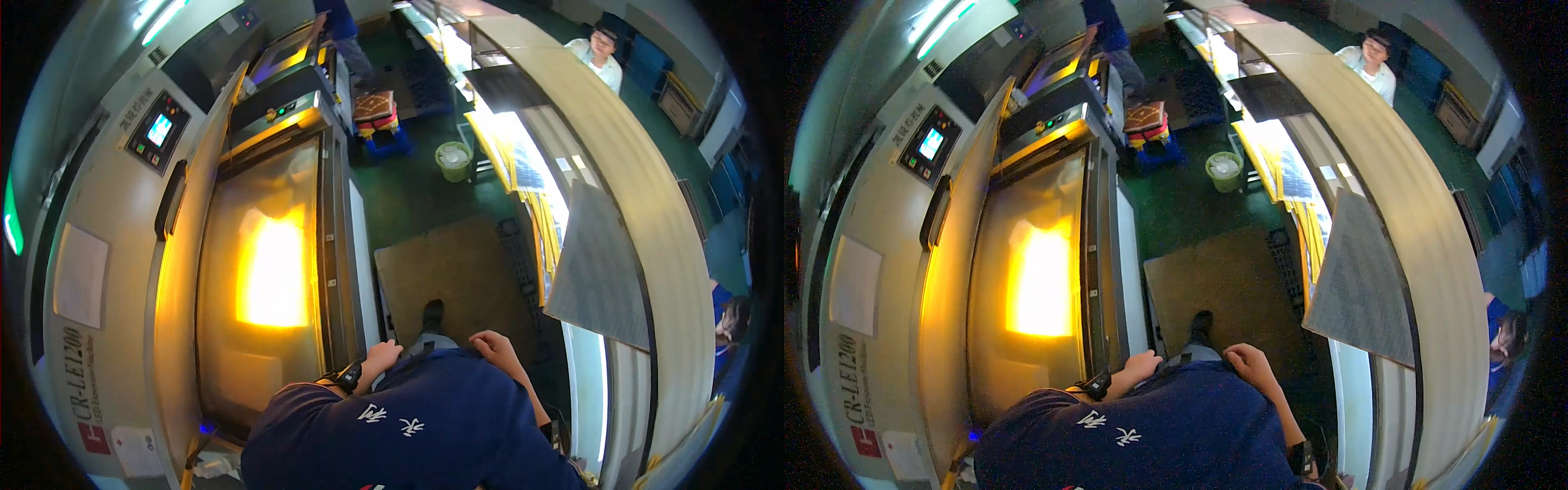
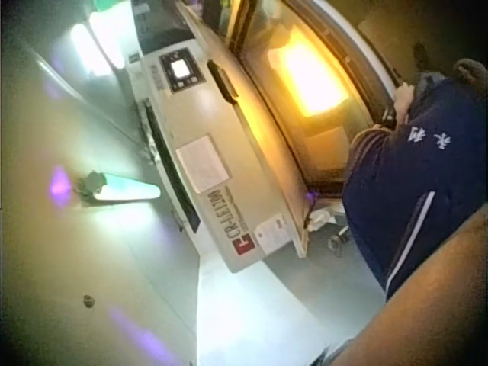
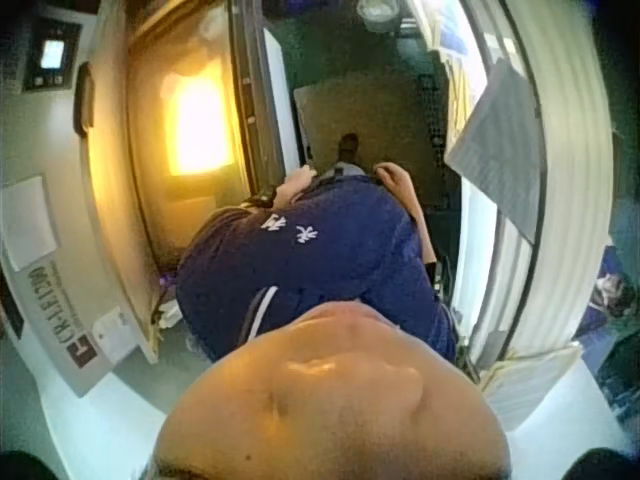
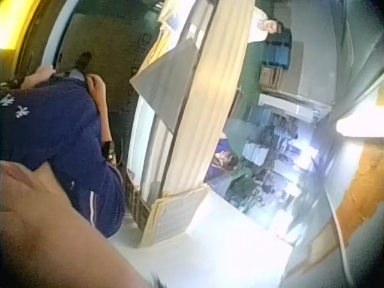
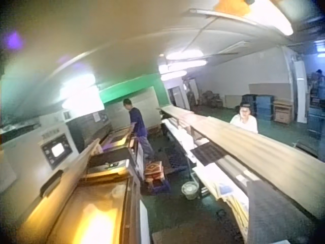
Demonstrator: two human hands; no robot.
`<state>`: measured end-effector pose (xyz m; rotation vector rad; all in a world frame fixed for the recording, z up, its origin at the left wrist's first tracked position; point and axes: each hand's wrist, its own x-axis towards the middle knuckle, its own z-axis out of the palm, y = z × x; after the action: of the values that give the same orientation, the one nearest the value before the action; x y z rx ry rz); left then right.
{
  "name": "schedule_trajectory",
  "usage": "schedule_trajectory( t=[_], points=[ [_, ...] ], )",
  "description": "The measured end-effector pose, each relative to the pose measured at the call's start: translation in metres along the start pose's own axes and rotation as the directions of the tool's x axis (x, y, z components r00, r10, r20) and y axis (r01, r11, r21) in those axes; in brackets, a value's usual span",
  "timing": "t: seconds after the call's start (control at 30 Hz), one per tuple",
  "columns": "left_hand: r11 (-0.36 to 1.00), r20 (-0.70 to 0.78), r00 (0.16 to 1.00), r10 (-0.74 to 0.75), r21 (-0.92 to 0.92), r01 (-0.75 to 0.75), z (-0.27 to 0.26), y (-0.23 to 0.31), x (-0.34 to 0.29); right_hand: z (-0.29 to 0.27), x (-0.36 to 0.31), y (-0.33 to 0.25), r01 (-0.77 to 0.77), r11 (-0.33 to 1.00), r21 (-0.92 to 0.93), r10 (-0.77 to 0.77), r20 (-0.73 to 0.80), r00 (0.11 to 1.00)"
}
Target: Operating an LED exposure machine to process circuit board panels, including placing panels, using a squeegee tool, and opening/closing the machine lid.
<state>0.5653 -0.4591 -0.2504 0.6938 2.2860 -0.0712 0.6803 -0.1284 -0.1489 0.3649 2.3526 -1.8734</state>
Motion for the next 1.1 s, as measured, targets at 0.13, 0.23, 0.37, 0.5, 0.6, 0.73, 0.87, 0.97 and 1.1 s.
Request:
schedule_trajectory(
  t=[0.13, 0.23, 0.37, 0.5, 0.6, 0.73, 0.87, 0.97, 1.1],
  points=[
    [0.955, 0.070, 0.993, 0.093, 0.274, -0.109, -0.023, 0.010, 0.038, -0.023, -0.034, 0.036, -0.082, 0.973, 0.217, 0.138, -0.254, 0.957],
    [0.906, 0.166, 0.983, 0.074, 0.401, -0.136, -0.048, 0.029, 0.062, -0.034, -0.068, 0.061, -0.117, 0.946, 0.302, 0.252, -0.461, 0.851],
    [0.842, 0.079, 0.975, 0.208, 0.493, -0.220, -0.056, 0.026, 0.100, -0.047, -0.088, 0.040, -0.077, 0.993, 0.084, 0.110, -0.537, 0.836],
    [0.664, 0.171, 0.926, 0.337, 0.654, -0.362, -0.077, 0.048, 0.122, -0.033, -0.100, 0.052, -0.047, 0.968, 0.245, 0.192, -0.609, 0.770],
    [0.536, 0.169, 0.913, 0.370, 0.764, -0.359, -0.085, 0.065, 0.128, -0.004, -0.094, 0.064, 0.015, 0.943, 0.334, 0.213, -0.636, 0.742],
    [0.528, 0.083, 0.930, 0.357, 0.804, -0.274, -0.078, 0.090, 0.141, -0.004, -0.103, 0.069, -0.051, 0.970, 0.239, 0.176, -0.541, 0.822],
    [0.430, -0.029, 0.854, 0.520, 0.872, -0.232, -0.055, 0.094, 0.141, -0.013, -0.110, 0.072, -0.112, 0.981, 0.159, 0.180, -0.524, 0.832],
    [0.487, -0.187, 0.775, 0.604, 0.856, -0.173, -0.024, 0.088, 0.143, -0.017, -0.104, 0.081, -0.134, 0.984, 0.117, 0.174, -0.479, 0.860],
    [0.489, -0.280, 0.712, 0.644, 0.866, -0.102, -0.002, 0.087, 0.114, -0.027, -0.095, 0.073, -0.174, 0.983, 0.065, 0.185, -0.417, 0.890]
  ],
)
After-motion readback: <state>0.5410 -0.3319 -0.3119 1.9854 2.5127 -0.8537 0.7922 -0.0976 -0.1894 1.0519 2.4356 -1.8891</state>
